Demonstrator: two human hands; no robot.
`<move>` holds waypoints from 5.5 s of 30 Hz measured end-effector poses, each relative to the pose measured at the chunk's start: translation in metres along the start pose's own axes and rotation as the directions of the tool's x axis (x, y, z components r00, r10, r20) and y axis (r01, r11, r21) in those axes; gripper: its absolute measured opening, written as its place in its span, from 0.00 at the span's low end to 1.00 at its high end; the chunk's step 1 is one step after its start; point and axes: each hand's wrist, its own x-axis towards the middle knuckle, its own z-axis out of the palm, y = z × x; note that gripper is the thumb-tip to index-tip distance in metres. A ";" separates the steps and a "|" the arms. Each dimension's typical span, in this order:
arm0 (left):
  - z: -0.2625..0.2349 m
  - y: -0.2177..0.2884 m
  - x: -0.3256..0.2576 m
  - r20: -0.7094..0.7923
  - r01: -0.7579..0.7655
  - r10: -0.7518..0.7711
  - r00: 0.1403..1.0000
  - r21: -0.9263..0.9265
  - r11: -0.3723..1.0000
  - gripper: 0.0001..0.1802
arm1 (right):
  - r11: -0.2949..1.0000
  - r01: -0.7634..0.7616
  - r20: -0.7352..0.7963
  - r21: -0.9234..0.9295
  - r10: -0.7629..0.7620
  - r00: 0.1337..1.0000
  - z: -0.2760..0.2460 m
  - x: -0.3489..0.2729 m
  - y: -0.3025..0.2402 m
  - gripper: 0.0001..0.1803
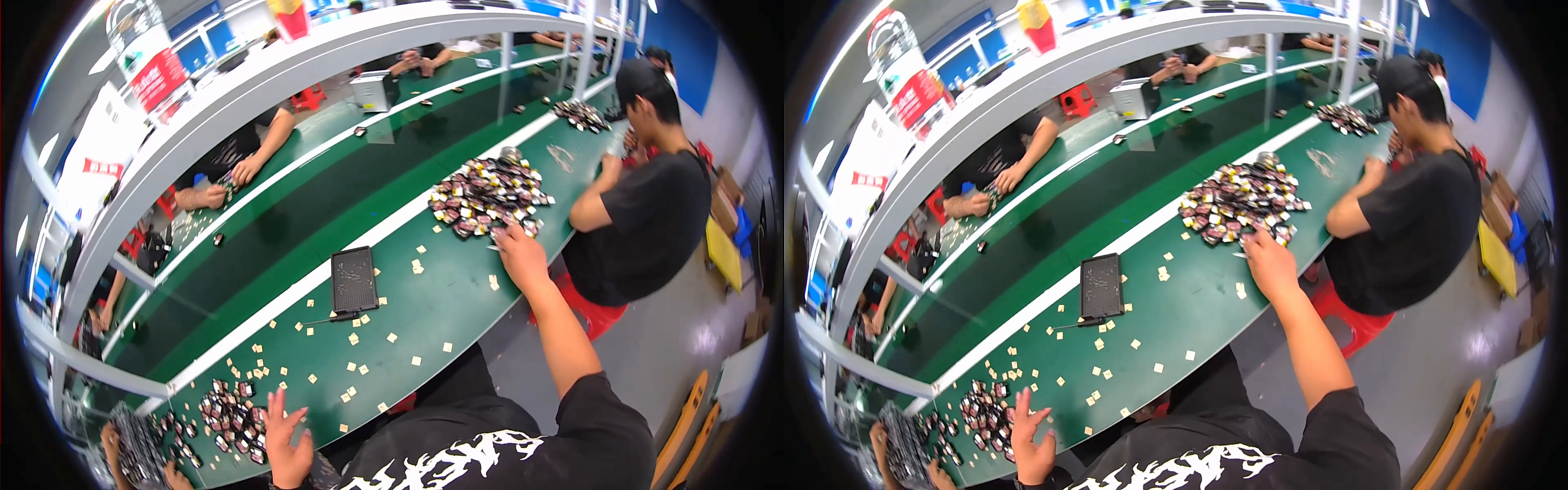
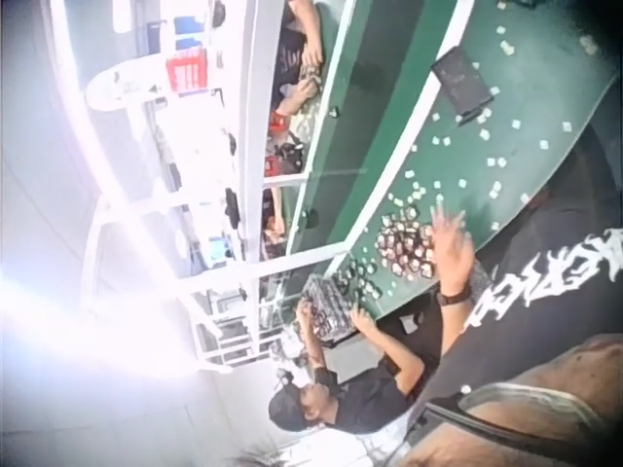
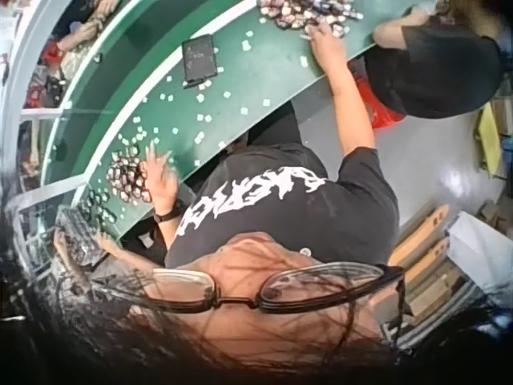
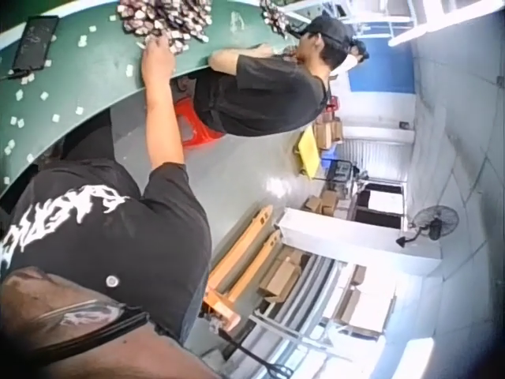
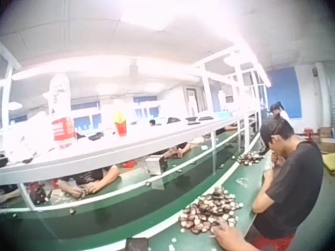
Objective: Inspecting and manipulating small electronic components with tweezers at a factory assembly line.
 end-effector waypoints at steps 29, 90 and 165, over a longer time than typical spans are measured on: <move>-0.004 0.087 0.126 0.041 0.043 -0.161 0.986 -0.999 0.013 0.25 | 0.108 -0.749 0.742 0.654 -0.283 0.608 -0.111 -0.038 -0.227 0.15; -0.013 0.079 0.082 -0.084 -0.013 -0.243 0.966 -0.960 0.279 0.18 | 0.357 -0.493 0.590 0.794 -0.255 0.766 -0.095 -0.063 -0.289 0.07; -0.049 0.071 0.046 0.125 0.126 -0.023 0.992 -0.949 0.290 0.28 | 0.301 0.713 -0.099 0.634 -0.882 0.460 -0.126 -0.040 -0.279 0.11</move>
